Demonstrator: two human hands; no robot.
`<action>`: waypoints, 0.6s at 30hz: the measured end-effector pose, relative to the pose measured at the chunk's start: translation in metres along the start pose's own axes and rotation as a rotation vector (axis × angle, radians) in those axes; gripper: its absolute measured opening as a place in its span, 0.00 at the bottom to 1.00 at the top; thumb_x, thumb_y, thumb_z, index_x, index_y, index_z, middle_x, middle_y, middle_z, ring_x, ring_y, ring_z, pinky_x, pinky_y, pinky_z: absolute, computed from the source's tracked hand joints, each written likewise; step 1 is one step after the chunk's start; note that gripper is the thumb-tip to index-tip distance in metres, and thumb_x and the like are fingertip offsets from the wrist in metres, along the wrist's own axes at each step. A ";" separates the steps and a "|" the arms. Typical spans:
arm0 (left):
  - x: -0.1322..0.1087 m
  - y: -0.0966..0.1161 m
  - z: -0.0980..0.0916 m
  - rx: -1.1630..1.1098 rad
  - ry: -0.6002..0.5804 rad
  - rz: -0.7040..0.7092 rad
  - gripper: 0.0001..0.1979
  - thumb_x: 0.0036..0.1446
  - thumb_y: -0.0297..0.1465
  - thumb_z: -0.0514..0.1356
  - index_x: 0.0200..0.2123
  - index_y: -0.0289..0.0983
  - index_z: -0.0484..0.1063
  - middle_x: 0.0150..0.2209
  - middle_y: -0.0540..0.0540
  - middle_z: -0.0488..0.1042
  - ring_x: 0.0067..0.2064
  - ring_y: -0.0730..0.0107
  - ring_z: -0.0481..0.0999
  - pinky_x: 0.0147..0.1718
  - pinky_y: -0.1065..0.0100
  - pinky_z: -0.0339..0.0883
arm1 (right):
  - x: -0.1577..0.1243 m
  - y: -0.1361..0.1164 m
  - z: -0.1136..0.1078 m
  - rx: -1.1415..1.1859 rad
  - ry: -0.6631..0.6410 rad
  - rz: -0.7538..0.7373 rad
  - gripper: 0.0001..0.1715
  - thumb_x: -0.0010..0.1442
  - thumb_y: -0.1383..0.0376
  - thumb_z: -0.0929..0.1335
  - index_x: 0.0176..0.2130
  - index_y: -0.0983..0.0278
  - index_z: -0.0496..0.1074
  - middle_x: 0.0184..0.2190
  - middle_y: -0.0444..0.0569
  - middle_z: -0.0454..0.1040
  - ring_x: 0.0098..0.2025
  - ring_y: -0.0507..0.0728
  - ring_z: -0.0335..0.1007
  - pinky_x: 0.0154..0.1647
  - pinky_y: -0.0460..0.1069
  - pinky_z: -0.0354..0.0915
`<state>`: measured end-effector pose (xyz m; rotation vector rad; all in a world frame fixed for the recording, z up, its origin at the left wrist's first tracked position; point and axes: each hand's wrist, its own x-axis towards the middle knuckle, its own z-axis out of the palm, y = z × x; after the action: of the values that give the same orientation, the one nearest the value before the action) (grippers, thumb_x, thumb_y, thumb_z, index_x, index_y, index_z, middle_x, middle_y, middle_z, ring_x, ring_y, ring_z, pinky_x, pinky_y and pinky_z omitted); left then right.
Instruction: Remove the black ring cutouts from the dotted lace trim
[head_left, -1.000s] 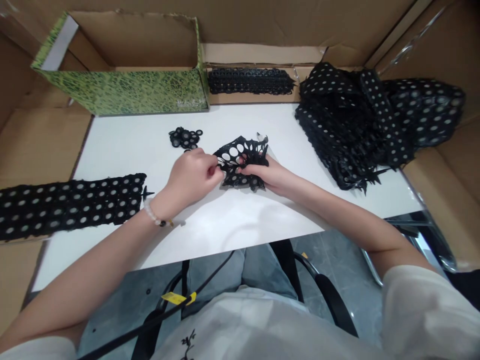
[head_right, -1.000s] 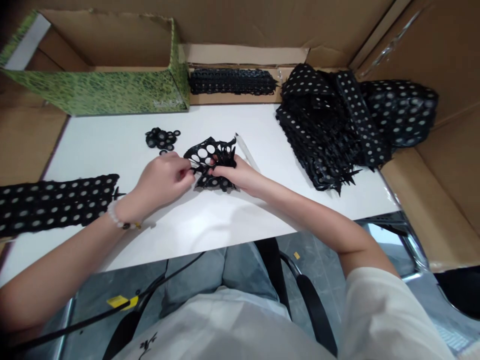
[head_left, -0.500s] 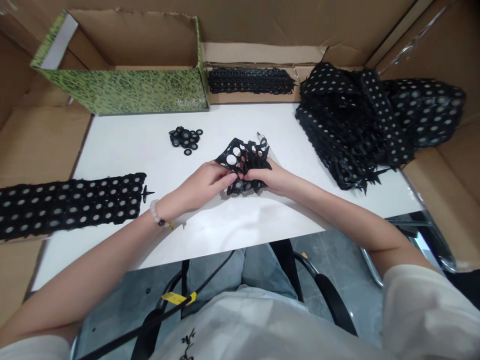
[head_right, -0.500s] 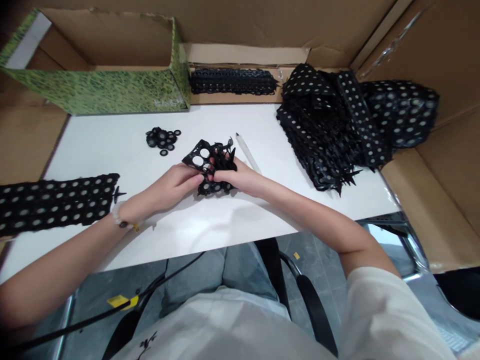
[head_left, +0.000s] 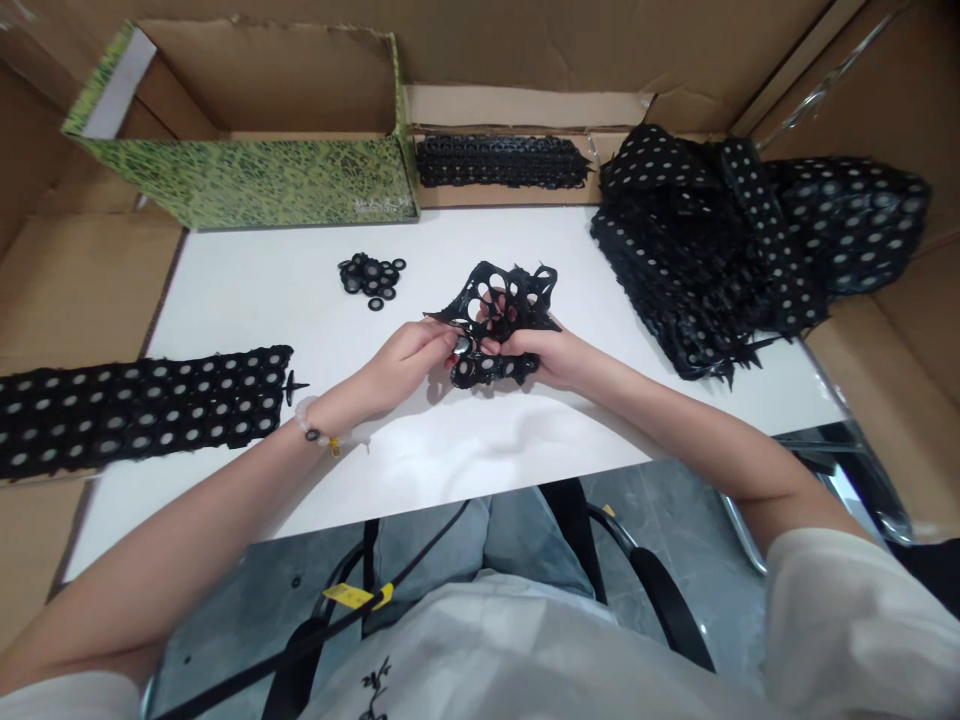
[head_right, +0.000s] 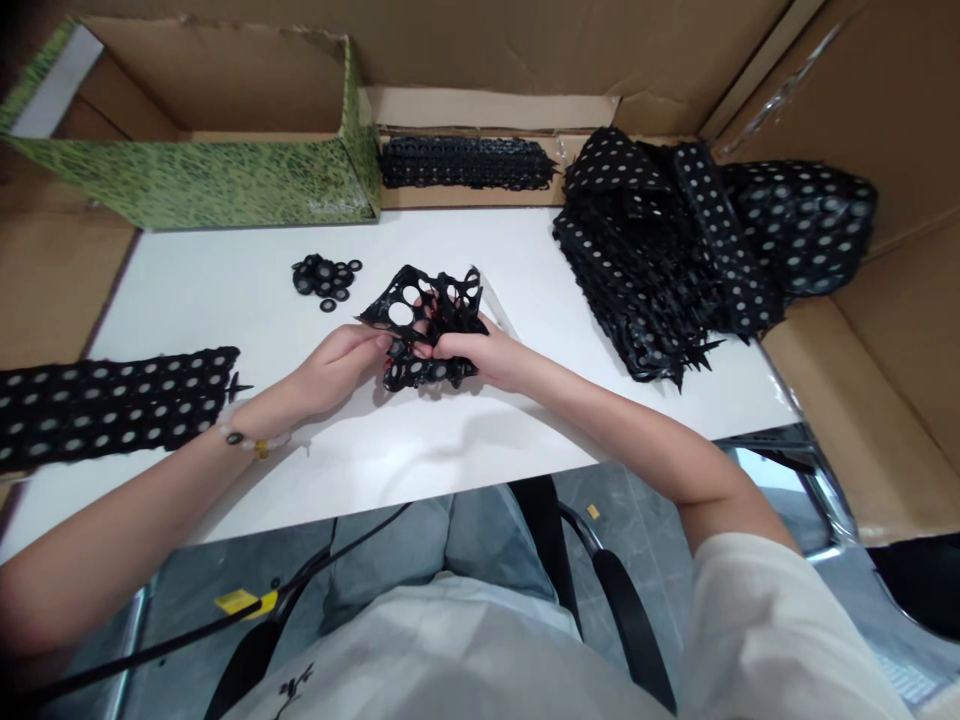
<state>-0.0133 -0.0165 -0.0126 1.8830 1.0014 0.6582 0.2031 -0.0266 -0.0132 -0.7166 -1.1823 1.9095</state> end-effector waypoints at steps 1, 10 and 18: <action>0.001 0.000 -0.001 -0.047 0.018 -0.013 0.16 0.63 0.38 0.54 0.24 0.39 0.67 0.27 0.46 0.71 0.32 0.62 0.72 0.37 0.61 0.68 | 0.001 0.000 0.000 0.001 0.009 -0.004 0.15 0.43 0.67 0.72 0.33 0.60 0.67 0.27 0.42 0.65 0.33 0.54 0.66 0.40 0.50 0.68; 0.031 -0.042 -0.063 0.050 0.709 -0.090 0.16 0.63 0.24 0.50 0.23 0.41 0.54 0.22 0.52 0.55 0.28 0.69 0.58 0.32 0.65 0.53 | -0.003 -0.015 0.001 0.108 0.213 -0.067 0.17 0.40 0.69 0.71 0.32 0.59 0.64 0.29 0.42 0.61 0.35 0.53 0.62 0.40 0.49 0.64; 0.021 -0.065 -0.085 0.667 0.576 -0.212 0.17 0.64 0.39 0.57 0.25 0.41 0.59 0.25 0.51 0.57 0.41 0.65 0.64 0.40 0.61 0.53 | -0.002 -0.011 0.004 0.058 0.169 0.026 0.19 0.40 0.65 0.71 0.34 0.58 0.64 0.30 0.43 0.65 0.36 0.56 0.63 0.40 0.52 0.65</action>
<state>-0.0906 0.0587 -0.0286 2.1359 1.9532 0.8268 0.2051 -0.0273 -0.0017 -0.8476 -1.0135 1.8568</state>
